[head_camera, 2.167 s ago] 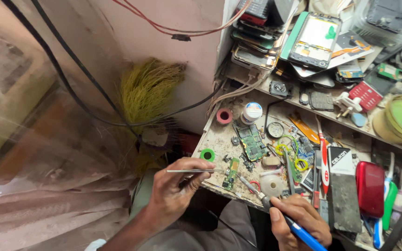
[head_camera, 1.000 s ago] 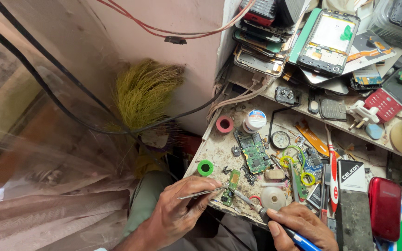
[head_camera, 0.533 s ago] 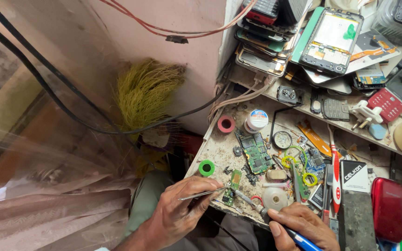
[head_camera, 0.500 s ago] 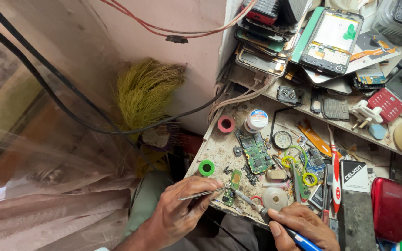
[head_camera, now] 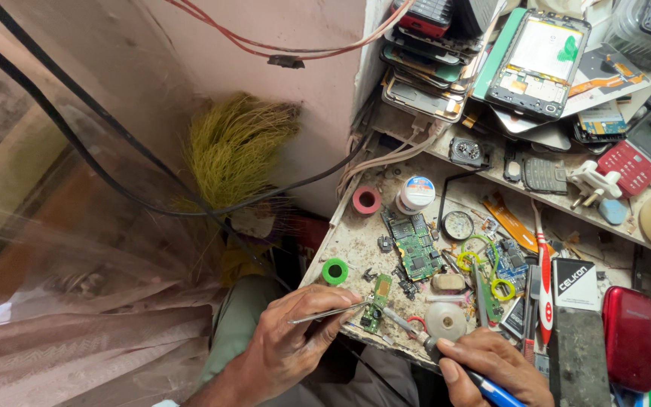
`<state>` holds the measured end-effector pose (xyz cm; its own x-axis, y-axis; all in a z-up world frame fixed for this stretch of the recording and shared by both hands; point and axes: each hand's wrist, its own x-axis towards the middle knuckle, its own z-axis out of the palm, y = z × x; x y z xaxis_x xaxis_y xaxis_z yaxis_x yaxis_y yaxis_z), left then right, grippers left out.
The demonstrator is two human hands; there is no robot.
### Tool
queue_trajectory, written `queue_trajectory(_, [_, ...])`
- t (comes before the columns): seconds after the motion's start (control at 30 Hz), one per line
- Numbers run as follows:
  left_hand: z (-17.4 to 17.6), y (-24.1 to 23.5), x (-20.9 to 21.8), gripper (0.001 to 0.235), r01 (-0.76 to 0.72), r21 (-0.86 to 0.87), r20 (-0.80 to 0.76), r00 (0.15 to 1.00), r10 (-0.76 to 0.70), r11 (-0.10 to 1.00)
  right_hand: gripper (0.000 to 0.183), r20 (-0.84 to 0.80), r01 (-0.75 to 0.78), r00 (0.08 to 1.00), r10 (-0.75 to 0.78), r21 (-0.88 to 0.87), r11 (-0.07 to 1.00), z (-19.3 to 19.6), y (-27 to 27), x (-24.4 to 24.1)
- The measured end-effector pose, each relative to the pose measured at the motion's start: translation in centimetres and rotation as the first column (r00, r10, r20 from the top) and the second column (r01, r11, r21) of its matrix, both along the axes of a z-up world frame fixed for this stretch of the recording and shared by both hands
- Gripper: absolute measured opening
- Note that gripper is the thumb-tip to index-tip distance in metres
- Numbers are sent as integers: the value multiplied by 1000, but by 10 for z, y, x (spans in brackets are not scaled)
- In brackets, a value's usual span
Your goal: The person is soldering a small green circuit board using a soldering iron and solder wire. They hold the board with their left hand and apply the soldering iron with their right hand, occasionally using tweezers to adjust components.
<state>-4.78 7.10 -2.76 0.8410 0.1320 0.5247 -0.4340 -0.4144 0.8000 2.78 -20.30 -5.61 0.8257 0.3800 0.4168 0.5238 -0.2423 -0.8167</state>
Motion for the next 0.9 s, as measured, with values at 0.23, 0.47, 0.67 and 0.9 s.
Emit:
queue_trajectory(0.23, [-3,-3,-1,35,2,-29,-22,1000,-2,1000,24,-18,-20,1000,20,8,1000,3,2,0])
queue_trajectory(0.47, [-2,-1,-1,34,0,-21,-23,1000,0,1000,28,-102,-37,994,35,-23,999,2,-3,0])
queue_trajectory(0.67, [-1,-1,0,34,-6,-4,0,1000,6,1000,25,-48,-50,998,49,-25,998,-3,-2,4])
queue_trajectory(0.9, [-1,0,0,34,-5,11,0,1000,5,1000,25,-45,-63,997,62,-21,998,3,-8,4])
